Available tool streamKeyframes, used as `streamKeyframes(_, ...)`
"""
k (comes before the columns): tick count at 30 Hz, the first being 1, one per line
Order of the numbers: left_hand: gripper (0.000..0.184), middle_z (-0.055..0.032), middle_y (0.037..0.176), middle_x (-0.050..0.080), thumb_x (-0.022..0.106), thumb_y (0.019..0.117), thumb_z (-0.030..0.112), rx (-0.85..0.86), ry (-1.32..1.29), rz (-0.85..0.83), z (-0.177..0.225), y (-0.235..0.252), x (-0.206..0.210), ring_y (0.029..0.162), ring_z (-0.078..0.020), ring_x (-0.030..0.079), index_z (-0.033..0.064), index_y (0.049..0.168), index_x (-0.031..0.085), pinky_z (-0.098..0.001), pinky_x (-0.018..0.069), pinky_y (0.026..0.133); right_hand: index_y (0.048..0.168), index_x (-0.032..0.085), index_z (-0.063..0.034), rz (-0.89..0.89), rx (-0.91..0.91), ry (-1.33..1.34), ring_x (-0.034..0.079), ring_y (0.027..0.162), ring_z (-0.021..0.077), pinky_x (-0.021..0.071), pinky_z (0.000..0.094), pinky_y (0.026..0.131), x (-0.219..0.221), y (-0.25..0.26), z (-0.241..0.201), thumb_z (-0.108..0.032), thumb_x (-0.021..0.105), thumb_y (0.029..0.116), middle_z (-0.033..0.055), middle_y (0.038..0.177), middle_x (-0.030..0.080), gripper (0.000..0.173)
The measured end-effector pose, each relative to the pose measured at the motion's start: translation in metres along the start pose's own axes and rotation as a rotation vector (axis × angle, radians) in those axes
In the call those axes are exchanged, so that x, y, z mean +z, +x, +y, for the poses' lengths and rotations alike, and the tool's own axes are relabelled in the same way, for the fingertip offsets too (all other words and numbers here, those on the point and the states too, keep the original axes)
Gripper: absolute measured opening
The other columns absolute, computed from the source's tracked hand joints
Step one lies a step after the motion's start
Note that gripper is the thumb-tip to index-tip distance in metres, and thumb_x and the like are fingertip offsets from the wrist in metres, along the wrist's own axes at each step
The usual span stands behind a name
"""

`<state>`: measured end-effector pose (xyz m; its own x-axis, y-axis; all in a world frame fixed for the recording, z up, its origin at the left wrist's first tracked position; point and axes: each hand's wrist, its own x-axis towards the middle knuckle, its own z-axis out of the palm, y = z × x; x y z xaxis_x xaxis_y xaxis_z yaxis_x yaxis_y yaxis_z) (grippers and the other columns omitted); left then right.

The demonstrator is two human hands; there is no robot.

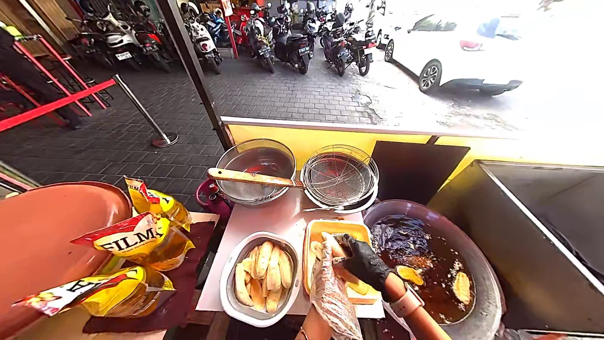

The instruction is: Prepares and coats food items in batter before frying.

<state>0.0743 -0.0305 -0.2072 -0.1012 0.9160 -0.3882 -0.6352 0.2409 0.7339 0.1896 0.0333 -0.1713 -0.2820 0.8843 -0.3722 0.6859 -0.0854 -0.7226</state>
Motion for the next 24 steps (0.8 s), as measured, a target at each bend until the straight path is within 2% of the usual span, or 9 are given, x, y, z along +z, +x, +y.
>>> streamKeyframes(4, 0.04, -0.018, 0.128, 0.062, 0.046, 0.1102, 0.027, -0.076, -0.023, 0.094, -0.003, 0.005, 0.003, 0.112, -0.0235, 0.063, 0.0008, 0.141, 0.05, -0.0424, 0.0541, 0.096, 0.13, 0.063, -0.0046, 0.041, 0.026, 0.441, 0.071, 0.097, 0.0212, 0.0598, 0.0415, 0.089, -0.005, 0.009, 0.033, -0.018, 0.078, 0.0832, 0.0121, 0.111, 0.072, 0.051)
streamKeyframes(8, 0.037, -0.0191, 0.118, 0.066, 0.039, 0.1122, 0.023, -0.147, -0.113, 0.192, -0.002, 0.015, 0.009, 0.098, -0.0256, 0.069, -0.0032, 0.135, 0.05, -0.0414, 0.0588, 0.084, 0.129, 0.063, -0.0019, 0.179, 0.084, 0.438, 0.073, 0.085, 0.0222, 0.062, 0.0404, 0.081, -0.028, 0.006, 0.049, -0.013, 0.074, 0.0895, 0.0134, 0.104, 0.072, 0.043)
streamKeyframes(9, 0.039, -0.0183, 0.119, 0.064, 0.04, 0.112, 0.027, -0.157, -0.018, 0.22, -0.001, 0.016, 0.009, 0.101, -0.0239, 0.066, -0.0028, 0.134, 0.053, -0.04, 0.0561, 0.087, 0.128, 0.064, -0.0016, 0.19, 0.076, 0.435, 0.072, 0.084, 0.0216, 0.0621, 0.0397, 0.079, -0.034, 0.004, 0.051, -0.012, 0.073, 0.0896, 0.0128, 0.102, 0.073, 0.041)
streamKeyframes(11, 0.048, -0.0225, 0.138, 0.056, 0.043, 0.1108, 0.035, -0.203, 0.169, 0.192, 0.004, 0.01, 0.007, 0.123, -0.03, 0.056, -0.0011, 0.141, 0.052, -0.0481, 0.0471, 0.104, 0.123, 0.065, -0.0007, 0.189, 0.039, 0.416, 0.072, 0.083, 0.021, 0.062, 0.0392, 0.078, -0.046, -0.001, 0.053, -0.012, 0.073, 0.0888, 0.0121, 0.1, 0.073, 0.037)
streamKeyframes(13, 0.05, -0.0209, 0.145, 0.052, 0.048, 0.1089, 0.038, -0.233, 0.207, 0.132, 0.007, -0.001, 0.004, 0.132, -0.0304, 0.051, 0.0018, 0.144, 0.051, -0.0488, 0.044, 0.108, 0.121, 0.067, -0.0016, 0.193, 0.026, 0.3, 0.072, 0.086, 0.0207, 0.0613, 0.0397, 0.081, -0.051, -0.003, 0.053, -0.017, 0.074, 0.0887, 0.0119, 0.101, 0.072, 0.036)
streamKeyframes(15, 0.05, -0.0206, 0.148, 0.051, 0.052, 0.1076, 0.035, -0.226, 0.151, 0.101, 0.01, -0.014, 0.005, 0.135, -0.0307, 0.05, 0.0016, 0.145, 0.05, -0.0476, 0.0434, 0.111, 0.125, 0.067, -0.0035, 0.17, 0.045, 0.084, 0.07, 0.1, 0.0241, 0.057, 0.0443, 0.094, -0.05, 0.004, 0.048, -0.025, 0.073, 0.0913, 0.0147, 0.111, 0.071, 0.04)
streamKeyframes(18, 0.054, -0.0197, 0.159, 0.038, 0.043, 0.1105, 0.028, -0.145, 0.062, -0.044, 0.031, -0.033, -0.001, 0.142, -0.0328, 0.046, 0.0047, 0.158, 0.032, -0.0501, 0.044, 0.113, 0.134, 0.066, -0.0066, 0.072, -0.004, -0.145, 0.062, 0.125, 0.0289, 0.0454, 0.0484, 0.111, -0.034, 0.024, 0.035, -0.027, 0.066, 0.0973, 0.0169, 0.13, 0.068, 0.042)
streamKeyframes(21, 0.058, -0.0176, 0.154, 0.046, 0.048, 0.1086, 0.026, -0.024, 0.036, -0.02, 0.063, -0.037, -0.004, 0.128, -0.0358, 0.059, 0.0113, 0.161, 0.027, -0.0553, 0.0567, 0.094, 0.142, 0.06, -0.0087, -0.059, -0.092, -0.269, 0.054, 0.137, 0.0289, 0.0376, 0.0463, 0.119, -0.011, 0.044, 0.042, -0.024, 0.058, 0.1019, 0.0162, 0.143, 0.06, 0.043)
streamKeyframes(24, 0.077, -0.0182, 0.159, 0.038, 0.06, 0.1026, 0.023, 0.121, 0.034, -0.033, 0.093, -0.026, -0.019, 0.126, -0.0399, 0.06, 0.0204, 0.164, 0.014, -0.0572, 0.0614, 0.084, 0.134, 0.066, -0.0073, 0.006, -0.014, -0.363, 0.06, 0.129, 0.0317, 0.0439, 0.0483, 0.113, 0.003, 0.048, 0.034, -0.017, 0.05, 0.1032, 0.0175, 0.134, 0.066, 0.036)
